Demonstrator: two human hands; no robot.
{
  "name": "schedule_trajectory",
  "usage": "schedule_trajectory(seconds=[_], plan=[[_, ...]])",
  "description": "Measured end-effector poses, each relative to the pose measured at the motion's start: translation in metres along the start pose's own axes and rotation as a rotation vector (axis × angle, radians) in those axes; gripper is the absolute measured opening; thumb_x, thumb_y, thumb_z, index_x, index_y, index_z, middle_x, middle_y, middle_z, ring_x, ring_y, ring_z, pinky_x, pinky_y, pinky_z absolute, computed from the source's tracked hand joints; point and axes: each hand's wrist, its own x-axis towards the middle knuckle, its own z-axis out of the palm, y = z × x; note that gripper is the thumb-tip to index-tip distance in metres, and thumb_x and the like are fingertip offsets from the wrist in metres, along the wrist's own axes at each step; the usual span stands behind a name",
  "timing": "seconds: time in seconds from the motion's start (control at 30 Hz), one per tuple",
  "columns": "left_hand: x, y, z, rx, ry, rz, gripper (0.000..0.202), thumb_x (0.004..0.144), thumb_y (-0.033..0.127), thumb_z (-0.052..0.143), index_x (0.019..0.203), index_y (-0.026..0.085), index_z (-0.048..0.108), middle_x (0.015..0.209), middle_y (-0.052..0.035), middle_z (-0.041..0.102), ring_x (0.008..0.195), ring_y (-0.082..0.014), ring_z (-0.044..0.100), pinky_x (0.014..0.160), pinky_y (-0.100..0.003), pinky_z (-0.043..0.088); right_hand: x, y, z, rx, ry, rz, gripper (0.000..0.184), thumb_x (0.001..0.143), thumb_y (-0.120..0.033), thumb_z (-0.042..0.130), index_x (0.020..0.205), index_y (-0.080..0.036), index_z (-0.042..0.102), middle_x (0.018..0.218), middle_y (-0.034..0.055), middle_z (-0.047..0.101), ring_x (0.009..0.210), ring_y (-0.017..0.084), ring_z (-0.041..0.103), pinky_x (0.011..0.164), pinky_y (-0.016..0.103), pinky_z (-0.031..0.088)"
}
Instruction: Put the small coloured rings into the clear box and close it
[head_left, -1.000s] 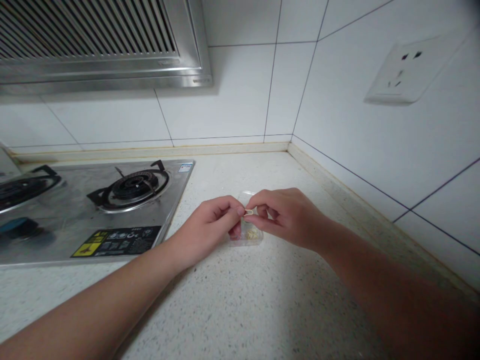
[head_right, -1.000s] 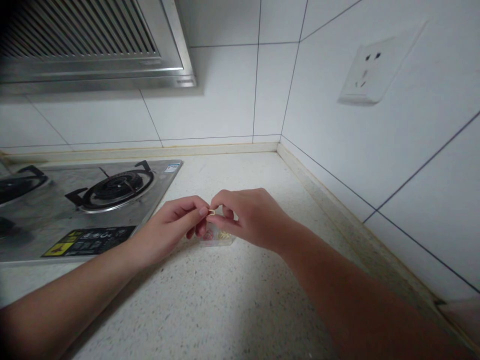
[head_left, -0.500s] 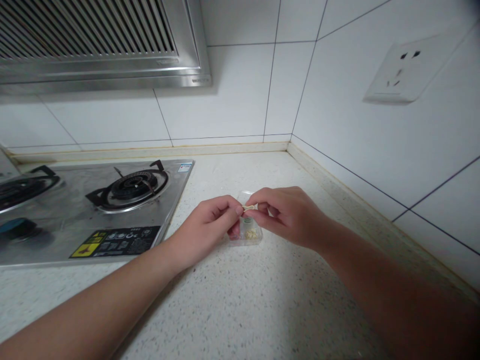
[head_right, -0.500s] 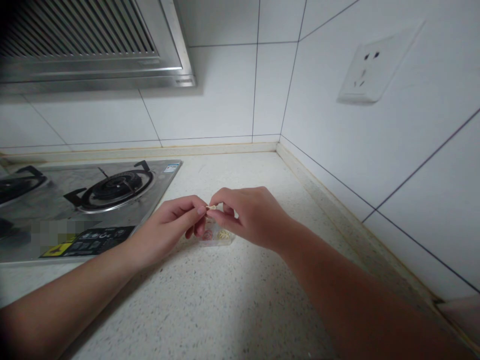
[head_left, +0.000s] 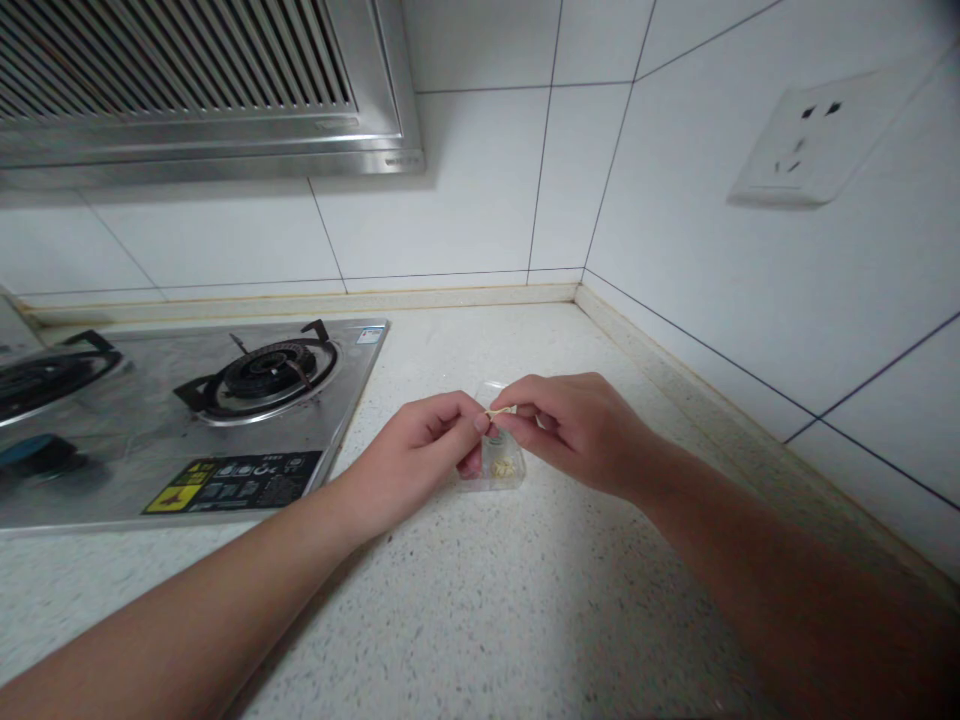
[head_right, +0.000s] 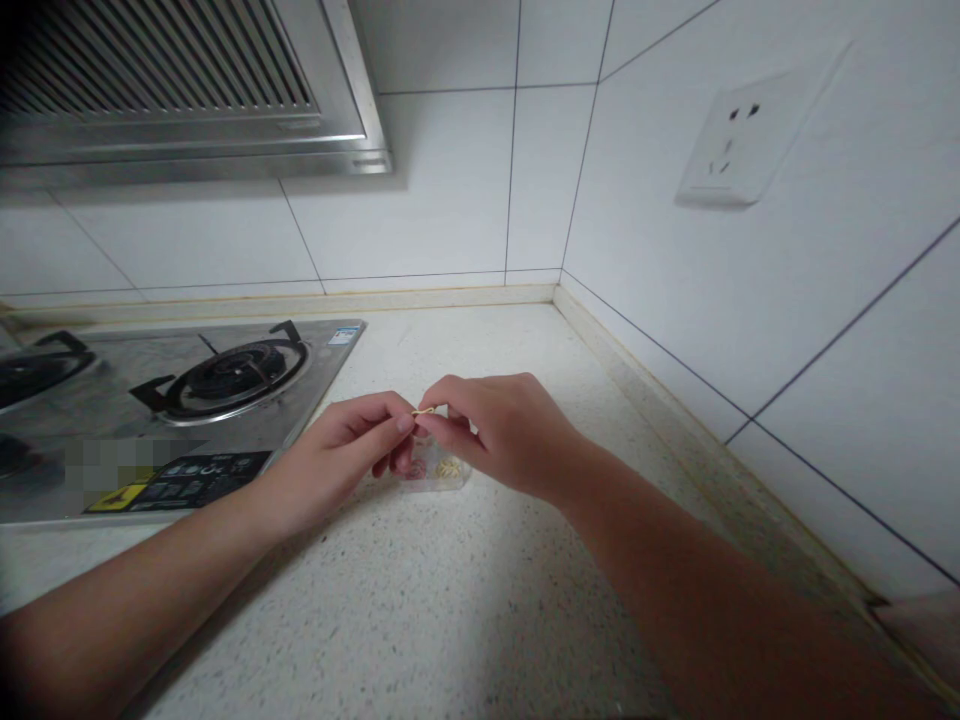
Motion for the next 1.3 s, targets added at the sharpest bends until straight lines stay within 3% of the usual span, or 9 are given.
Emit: schedule_trajectory(seconds=[0.57,0.97,1.2,1.3], plan=[[0.0,-0.001,-0.001,0.084,-0.019,-0.033,0.037,0.103,0.041,0.051,0.079,0.016,0.064,0.071,-0.0001,0.063,0.067,-0.0123,0.054,0.065,-0.026,0.04,0.0,0.003,0.002,0.034,-0.027,0.07,0.026,0.102,-0.033,0.051,0.09,-0.016,0.066,0.07,-0.002,0.065,0.059,0.009,0.056,0.06,0.024,0.034],[-0.001,0.001,-0.001,0.178,0.022,-0.02,0.038,0.103,0.037,0.048,0.075,0.016,0.063,0.068,0.0016,0.063,0.066,-0.0127,0.055,0.064,-0.026,0.04,0.001,-0.001,0.001,0.107,0.032,0.158,0.03,0.1,-0.034,0.053,0.078,-0.016,0.062,0.056,-0.0059,0.049,0.05,0.007,0.042,0.053,0.023,0.029],[0.002,-0.001,-0.011,0.458,0.094,0.01,0.031,0.101,0.035,0.05,0.079,0.018,0.064,0.069,0.0033,0.063,0.068,-0.0142,0.057,0.066,-0.028,0.04,0.003,0.006,0.003,0.204,-0.146,0.359,0.035,0.096,-0.036,0.053,0.068,-0.017,0.058,0.054,-0.0054,0.045,0.052,0.008,0.04,0.05,0.024,0.026],[0.003,-0.004,-0.015,0.561,0.096,-0.002,0.03,0.1,0.037,0.05,0.082,0.019,0.065,0.068,0.0032,0.062,0.064,-0.0145,0.055,0.061,-0.028,0.036,0.002,0.009,0.005,0.121,-0.249,0.39,0.035,0.095,-0.036,0.054,0.066,-0.017,0.057,0.054,-0.0047,0.045,0.052,0.009,0.039,0.05,0.026,0.023]])
